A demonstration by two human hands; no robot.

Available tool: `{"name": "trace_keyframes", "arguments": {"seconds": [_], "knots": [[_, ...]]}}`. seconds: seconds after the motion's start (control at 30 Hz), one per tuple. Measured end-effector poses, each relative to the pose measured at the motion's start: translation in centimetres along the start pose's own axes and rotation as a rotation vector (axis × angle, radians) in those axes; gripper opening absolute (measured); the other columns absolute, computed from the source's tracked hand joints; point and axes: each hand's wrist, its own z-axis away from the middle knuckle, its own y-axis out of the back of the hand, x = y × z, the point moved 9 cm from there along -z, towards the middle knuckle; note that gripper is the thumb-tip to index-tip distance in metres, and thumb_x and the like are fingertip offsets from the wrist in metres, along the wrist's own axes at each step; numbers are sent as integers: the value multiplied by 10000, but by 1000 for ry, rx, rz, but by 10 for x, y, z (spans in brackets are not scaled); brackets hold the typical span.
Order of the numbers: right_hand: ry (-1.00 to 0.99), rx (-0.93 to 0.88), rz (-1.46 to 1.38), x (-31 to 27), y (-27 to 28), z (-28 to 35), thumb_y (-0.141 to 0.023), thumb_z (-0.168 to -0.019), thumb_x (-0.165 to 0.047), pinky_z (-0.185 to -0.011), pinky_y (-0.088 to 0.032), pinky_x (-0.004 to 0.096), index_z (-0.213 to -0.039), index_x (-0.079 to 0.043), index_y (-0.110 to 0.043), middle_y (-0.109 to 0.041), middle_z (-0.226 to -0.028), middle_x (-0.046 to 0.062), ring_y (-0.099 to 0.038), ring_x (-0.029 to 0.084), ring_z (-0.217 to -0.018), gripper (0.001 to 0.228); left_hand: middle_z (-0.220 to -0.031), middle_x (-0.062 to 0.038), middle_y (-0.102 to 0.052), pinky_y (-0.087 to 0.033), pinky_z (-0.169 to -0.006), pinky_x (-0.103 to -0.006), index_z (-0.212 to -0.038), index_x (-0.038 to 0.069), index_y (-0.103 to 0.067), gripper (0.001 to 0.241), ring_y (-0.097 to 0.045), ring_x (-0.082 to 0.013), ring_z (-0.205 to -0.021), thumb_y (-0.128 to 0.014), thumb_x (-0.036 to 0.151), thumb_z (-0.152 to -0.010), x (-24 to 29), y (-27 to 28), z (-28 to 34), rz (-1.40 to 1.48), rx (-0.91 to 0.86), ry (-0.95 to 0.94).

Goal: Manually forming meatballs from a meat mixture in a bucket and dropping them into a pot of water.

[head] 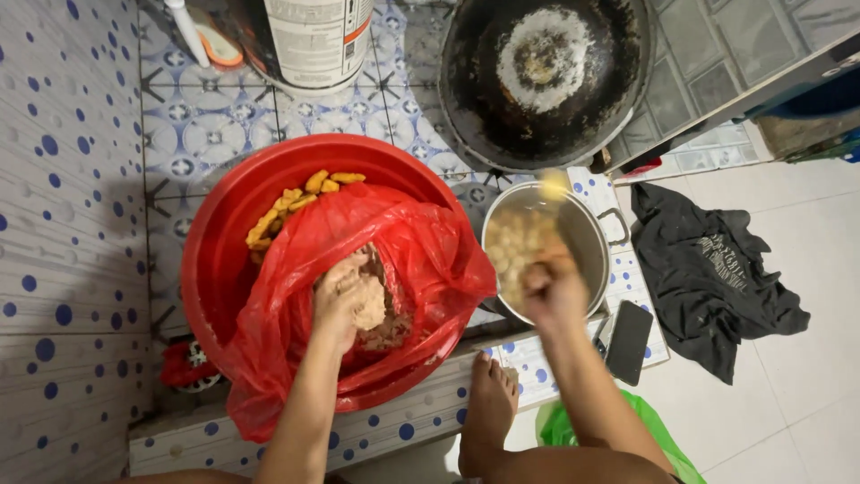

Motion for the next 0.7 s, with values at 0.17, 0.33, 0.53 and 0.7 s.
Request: {"name": "trace_keyframes", "arguments": {"seconds": [0.17,0.33,0.53,0.7], "knots": [[-60,125,-115,-31,26,16,-426,-1027,-11,-485,-285,133,-1305,-100,-587,-475,-747,-48,-358,27,-537,333,-546,-65,-562,-496,-463,-229,-930,-16,-696,260,-587,-113,-473,-870,-36,-737,15,-15,4,10,-14,-50],[-110,82,-163,-10,34,19,-407,-1042,-21,-491,-280,135,-1391,-50,-548,-477,-778,-22,-343,35,-565,377,-656,-50,-624,-561,-586,-273,-819,22,-665,426,-648,-127,-613,-984,-65,-551,18,-18,5,-52,7,-149],[-145,50,-127,8,32,28,-433,-1036,-51,-475,-293,136,-1386,-77,-564,-510,-783,-7,-344,32,-539,375,-638,-83,-640,-551,-660,-314,-764,-10,-631,286,-589,-134,-655,-895,-84,-684,47,-43,16,-297,-147,-209],[-202,43,-84,17,19,43,-456,-1036,-57,-468,-271,153,-1354,-80,-568,-493,-776,4,-311,45,-530,338,-547,-24,-541,-471,-487,-264,-784,103,-706,198,-503,-92,-513,-718,233,-933,19,-40,9,-247,-181,-42]]}}
